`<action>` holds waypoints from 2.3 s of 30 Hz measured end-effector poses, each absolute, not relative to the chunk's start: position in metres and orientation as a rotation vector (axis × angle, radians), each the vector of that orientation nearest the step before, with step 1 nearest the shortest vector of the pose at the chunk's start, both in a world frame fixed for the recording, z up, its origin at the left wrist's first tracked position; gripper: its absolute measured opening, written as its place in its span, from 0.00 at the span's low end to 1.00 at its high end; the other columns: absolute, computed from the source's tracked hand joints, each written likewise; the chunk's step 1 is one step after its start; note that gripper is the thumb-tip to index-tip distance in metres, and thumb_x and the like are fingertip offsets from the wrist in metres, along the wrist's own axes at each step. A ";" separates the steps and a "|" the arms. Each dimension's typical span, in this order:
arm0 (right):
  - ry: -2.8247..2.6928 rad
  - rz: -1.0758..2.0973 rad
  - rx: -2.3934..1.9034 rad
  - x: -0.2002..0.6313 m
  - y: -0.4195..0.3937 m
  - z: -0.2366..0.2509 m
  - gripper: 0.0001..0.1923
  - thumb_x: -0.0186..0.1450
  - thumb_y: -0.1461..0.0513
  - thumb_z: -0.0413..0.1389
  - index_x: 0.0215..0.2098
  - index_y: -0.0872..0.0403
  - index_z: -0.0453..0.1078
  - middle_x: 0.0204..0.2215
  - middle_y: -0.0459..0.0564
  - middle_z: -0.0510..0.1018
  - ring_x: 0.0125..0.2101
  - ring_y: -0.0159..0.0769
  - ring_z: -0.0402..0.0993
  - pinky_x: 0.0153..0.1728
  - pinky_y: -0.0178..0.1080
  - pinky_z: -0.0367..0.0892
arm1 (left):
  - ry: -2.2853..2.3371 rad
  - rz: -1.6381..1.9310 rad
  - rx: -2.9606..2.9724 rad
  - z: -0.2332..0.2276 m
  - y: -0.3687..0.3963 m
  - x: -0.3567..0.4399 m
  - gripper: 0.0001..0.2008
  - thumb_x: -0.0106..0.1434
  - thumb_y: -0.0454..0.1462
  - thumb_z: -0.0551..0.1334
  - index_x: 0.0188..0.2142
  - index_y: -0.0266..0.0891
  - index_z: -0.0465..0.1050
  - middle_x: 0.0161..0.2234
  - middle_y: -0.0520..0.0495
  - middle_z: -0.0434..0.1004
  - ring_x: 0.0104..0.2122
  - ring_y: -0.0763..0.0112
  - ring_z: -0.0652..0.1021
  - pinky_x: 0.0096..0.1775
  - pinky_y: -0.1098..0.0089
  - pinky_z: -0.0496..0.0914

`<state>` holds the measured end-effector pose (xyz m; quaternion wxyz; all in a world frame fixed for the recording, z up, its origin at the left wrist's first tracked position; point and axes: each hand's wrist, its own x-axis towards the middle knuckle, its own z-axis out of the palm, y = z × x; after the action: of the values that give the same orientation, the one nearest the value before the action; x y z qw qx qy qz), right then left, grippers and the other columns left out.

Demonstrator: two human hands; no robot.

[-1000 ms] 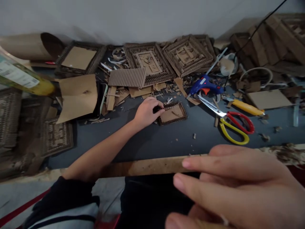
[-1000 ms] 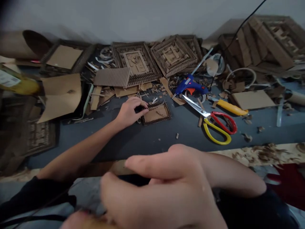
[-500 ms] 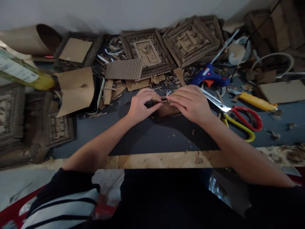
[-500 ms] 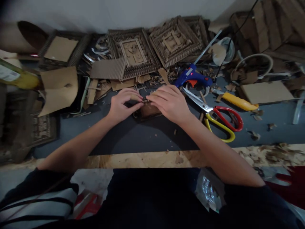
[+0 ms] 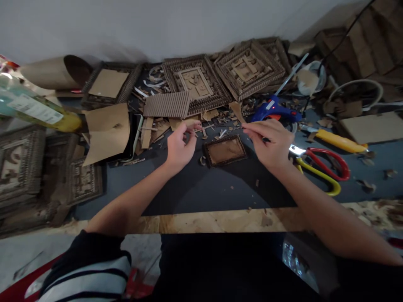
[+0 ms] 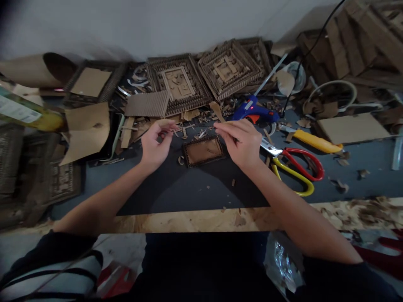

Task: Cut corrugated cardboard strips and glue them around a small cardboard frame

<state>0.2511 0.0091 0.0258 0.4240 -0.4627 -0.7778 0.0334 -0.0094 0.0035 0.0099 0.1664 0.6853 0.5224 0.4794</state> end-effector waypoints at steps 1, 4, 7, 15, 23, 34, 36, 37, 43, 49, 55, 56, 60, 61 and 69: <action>-1.952 0.109 -1.160 0.249 0.008 0.026 0.11 0.73 0.56 0.57 0.44 0.45 0.83 0.38 0.49 0.86 0.37 0.41 0.80 0.43 0.47 0.73 | 1.498 1.326 1.989 0.013 0.002 -0.011 0.17 0.62 0.29 0.56 0.48 0.41 0.75 0.42 0.49 0.85 0.37 0.69 0.81 0.37 0.68 0.73; -2.015 0.179 -1.104 0.240 0.004 0.022 0.10 0.72 0.57 0.58 0.41 0.44 0.84 0.36 0.47 0.87 0.35 0.40 0.79 0.42 0.47 0.72 | 1.516 1.110 2.134 0.019 -0.005 -0.015 0.16 0.60 0.31 0.60 0.48 0.41 0.77 0.45 0.48 0.85 0.42 0.65 0.81 0.47 0.63 0.76; -2.004 0.208 -1.138 0.234 0.001 0.018 0.10 0.71 0.58 0.59 0.41 0.45 0.84 0.37 0.48 0.87 0.35 0.40 0.78 0.41 0.46 0.70 | 1.542 1.007 2.116 0.017 -0.009 -0.016 0.19 0.57 0.27 0.59 0.46 0.41 0.78 0.42 0.48 0.86 0.45 0.63 0.81 0.49 0.61 0.77; -2.156 0.221 -1.187 0.236 0.007 0.012 0.08 0.70 0.56 0.61 0.41 0.41 0.84 0.35 0.43 0.87 0.37 0.41 0.76 0.42 0.47 0.63 | 1.504 1.032 2.290 0.013 -0.014 -0.012 0.08 0.65 0.35 0.62 0.42 0.43 0.79 0.43 0.47 0.86 0.46 0.60 0.81 0.52 0.56 0.75; -2.280 0.036 -1.170 0.233 0.007 0.008 0.13 0.73 0.61 0.56 0.43 0.43 0.84 0.37 0.46 0.87 0.40 0.43 0.73 0.42 0.49 0.59 | 1.447 1.022 2.401 0.011 -0.018 -0.005 0.06 0.68 0.37 0.64 0.37 0.43 0.82 0.42 0.46 0.86 0.44 0.61 0.81 0.49 0.55 0.75; -2.348 -0.051 -1.245 0.230 0.001 0.013 0.15 0.76 0.60 0.52 0.48 0.45 0.82 0.42 0.50 0.84 0.44 0.45 0.72 0.43 0.50 0.61 | 1.423 0.762 2.695 0.013 -0.025 -0.007 0.10 0.70 0.34 0.61 0.42 0.44 0.83 0.57 0.42 0.79 0.55 0.53 0.77 0.55 0.49 0.73; -2.316 -0.094 -1.273 0.229 -0.001 0.014 0.14 0.75 0.59 0.53 0.49 0.46 0.81 0.43 0.52 0.84 0.45 0.47 0.71 0.44 0.51 0.61 | 1.402 0.767 2.753 0.012 -0.026 -0.006 0.11 0.71 0.34 0.59 0.43 0.43 0.82 0.54 0.42 0.81 0.53 0.54 0.78 0.51 0.52 0.75; -2.291 -0.114 -1.292 0.229 -0.002 0.014 0.13 0.75 0.58 0.54 0.50 0.47 0.81 0.43 0.52 0.83 0.45 0.48 0.71 0.44 0.51 0.61 | 1.401 0.789 2.780 0.012 -0.026 -0.006 0.11 0.71 0.34 0.59 0.44 0.42 0.82 0.53 0.42 0.82 0.52 0.54 0.79 0.50 0.53 0.75; -2.200 -0.087 -1.300 0.225 -0.002 0.008 0.11 0.74 0.57 0.55 0.43 0.46 0.81 0.41 0.49 0.85 0.44 0.47 0.72 0.45 0.51 0.62 | 1.402 0.849 2.805 0.012 -0.027 -0.003 0.11 0.71 0.32 0.59 0.42 0.41 0.82 0.50 0.43 0.84 0.50 0.55 0.80 0.48 0.55 0.76; -2.280 -0.055 -1.297 0.222 -0.003 0.009 0.14 0.75 0.57 0.53 0.46 0.49 0.82 0.45 0.50 0.84 0.48 0.48 0.72 0.46 0.51 0.63 | 1.413 0.869 2.740 0.012 -0.026 -0.002 0.10 0.70 0.32 0.59 0.42 0.40 0.81 0.49 0.42 0.84 0.52 0.54 0.80 0.51 0.54 0.76; -2.415 -0.105 -1.314 0.222 -0.008 0.020 0.20 0.76 0.55 0.48 0.54 0.51 0.79 0.53 0.56 0.80 0.52 0.52 0.70 0.47 0.52 0.64 | 1.407 0.820 2.710 0.009 -0.024 -0.004 0.11 0.71 0.34 0.57 0.47 0.37 0.78 0.51 0.40 0.83 0.56 0.53 0.78 0.54 0.54 0.75; -2.407 -0.092 -1.327 0.223 -0.008 0.020 0.20 0.76 0.55 0.48 0.55 0.51 0.79 0.52 0.56 0.80 0.52 0.52 0.70 0.48 0.53 0.64 | 1.409 0.805 2.704 0.009 -0.024 -0.004 0.11 0.71 0.34 0.57 0.47 0.37 0.78 0.52 0.40 0.83 0.56 0.53 0.78 0.55 0.54 0.74; -2.383 -0.079 -1.306 0.223 -0.004 0.016 0.20 0.75 0.57 0.50 0.58 0.53 0.77 0.51 0.56 0.81 0.51 0.51 0.72 0.50 0.53 0.67 | 1.405 0.762 2.743 0.009 -0.026 -0.003 0.11 0.71 0.34 0.56 0.47 0.38 0.77 0.52 0.40 0.83 0.57 0.53 0.78 0.54 0.54 0.75; -2.383 -0.088 -1.294 0.222 -0.004 0.015 0.19 0.75 0.57 0.50 0.57 0.53 0.77 0.51 0.56 0.82 0.50 0.51 0.73 0.49 0.53 0.67 | 1.405 0.774 2.760 0.009 -0.026 -0.003 0.11 0.71 0.34 0.56 0.47 0.37 0.77 0.52 0.40 0.83 0.56 0.53 0.78 0.53 0.55 0.76; -2.250 -0.143 -1.126 0.220 -0.007 0.018 0.17 0.73 0.58 0.53 0.55 0.53 0.78 0.45 0.52 0.85 0.46 0.45 0.77 0.49 0.48 0.68 | 1.374 0.902 2.820 0.010 -0.029 -0.003 0.10 0.72 0.34 0.56 0.47 0.35 0.75 0.56 0.35 0.79 0.59 0.50 0.76 0.55 0.54 0.76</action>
<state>0.2205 -0.0072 0.0182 0.3055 -0.4255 -0.8501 -0.0540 -0.0026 -0.0293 0.0099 -0.0609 0.8623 0.4202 0.2758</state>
